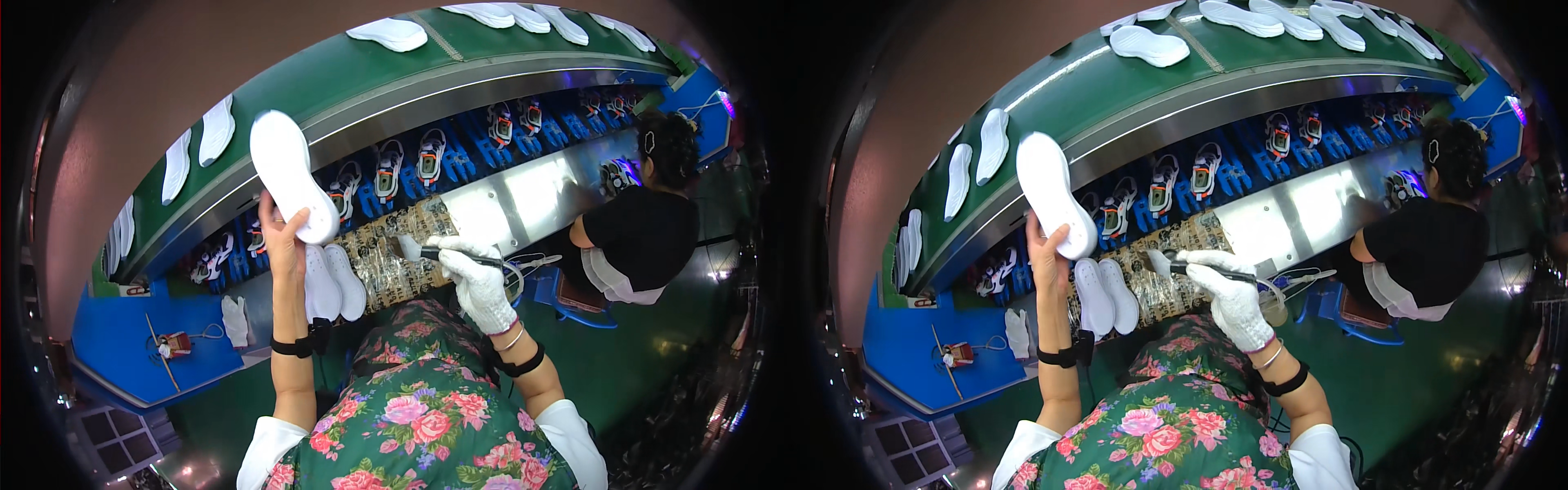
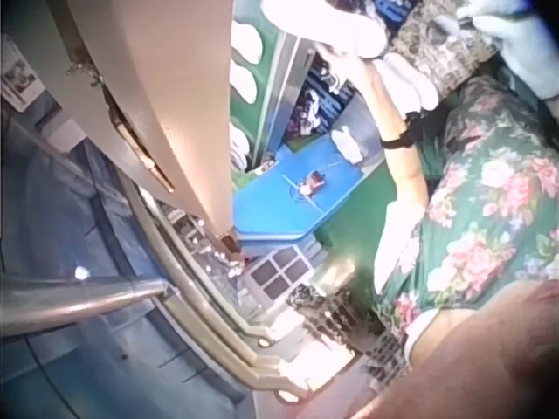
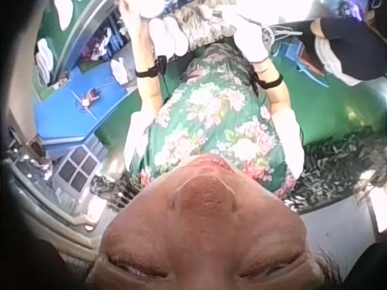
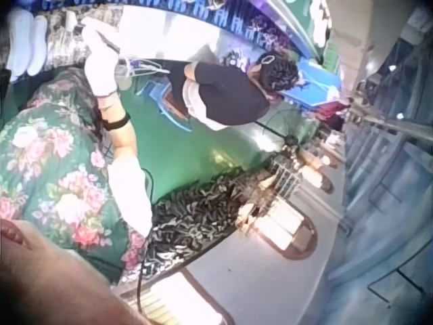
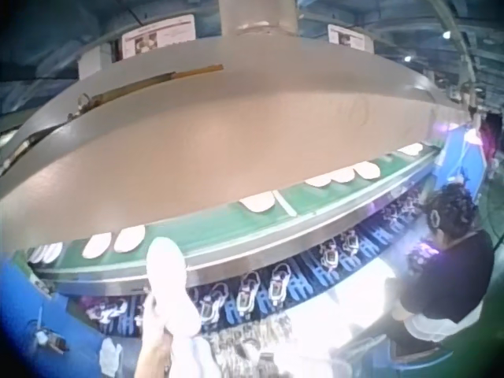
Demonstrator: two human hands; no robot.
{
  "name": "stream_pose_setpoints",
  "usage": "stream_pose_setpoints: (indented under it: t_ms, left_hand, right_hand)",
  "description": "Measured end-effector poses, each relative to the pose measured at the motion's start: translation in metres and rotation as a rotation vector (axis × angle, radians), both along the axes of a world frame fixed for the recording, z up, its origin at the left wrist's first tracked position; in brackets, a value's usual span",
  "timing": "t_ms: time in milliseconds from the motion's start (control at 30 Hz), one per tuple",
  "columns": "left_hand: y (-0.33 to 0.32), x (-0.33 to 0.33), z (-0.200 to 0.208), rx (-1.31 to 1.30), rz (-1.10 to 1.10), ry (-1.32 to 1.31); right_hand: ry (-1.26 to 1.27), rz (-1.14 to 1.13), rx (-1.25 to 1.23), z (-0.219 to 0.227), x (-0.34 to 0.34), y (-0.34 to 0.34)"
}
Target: Apply adhesive or primer to shoe insoles using a brush at a manufacturing station.
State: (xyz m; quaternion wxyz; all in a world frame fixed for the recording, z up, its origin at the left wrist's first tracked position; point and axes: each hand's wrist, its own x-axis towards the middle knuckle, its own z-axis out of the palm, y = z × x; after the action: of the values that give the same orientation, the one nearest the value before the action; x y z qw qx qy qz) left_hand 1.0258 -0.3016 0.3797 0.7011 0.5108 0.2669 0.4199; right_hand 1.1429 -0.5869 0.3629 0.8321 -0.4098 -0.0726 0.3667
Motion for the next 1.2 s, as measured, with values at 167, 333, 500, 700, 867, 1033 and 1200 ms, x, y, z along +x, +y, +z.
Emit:
stream_pose_setpoints:
  t_ms: [167,333,500,700,867,1033,1200]
  left_hand:
    - [-0.013,-0.036,-0.060,-0.632,-0.483,0.025]
    - [-0.077,-0.034,-0.036,-0.545,-0.642,-0.034]
    - [-0.098,-0.023,-0.032,-0.910,-0.706,-0.545]
    - [-0.111,-0.008,-0.012,-0.915,-0.768,-0.615]
    - [-0.126,-0.008,-0.017,-0.577,-0.535,-0.103]
    - [-0.119,-0.012,-0.022,-0.650,-0.566,-0.060]
    - [-0.114,-0.022,-0.049,-0.787,-0.878,-0.638]
  right_hand:
    - [-0.151,0.046,0.087,0.037,-0.002,0.021]
    - [-0.502,0.133,-0.044,0.058,-0.005,0.033]
    - [-0.802,0.047,-0.107,0.056,-0.001,0.044]
    - [-1.082,-0.134,-0.205,0.054,0.002,0.061]
    - [-1.555,-0.268,-0.206,0.063,0.001,0.064]
    - [-1.462,-0.079,-0.163,0.062,-0.020,0.054]
    - [-1.286,-0.264,-0.135,0.054,-0.010,0.058]
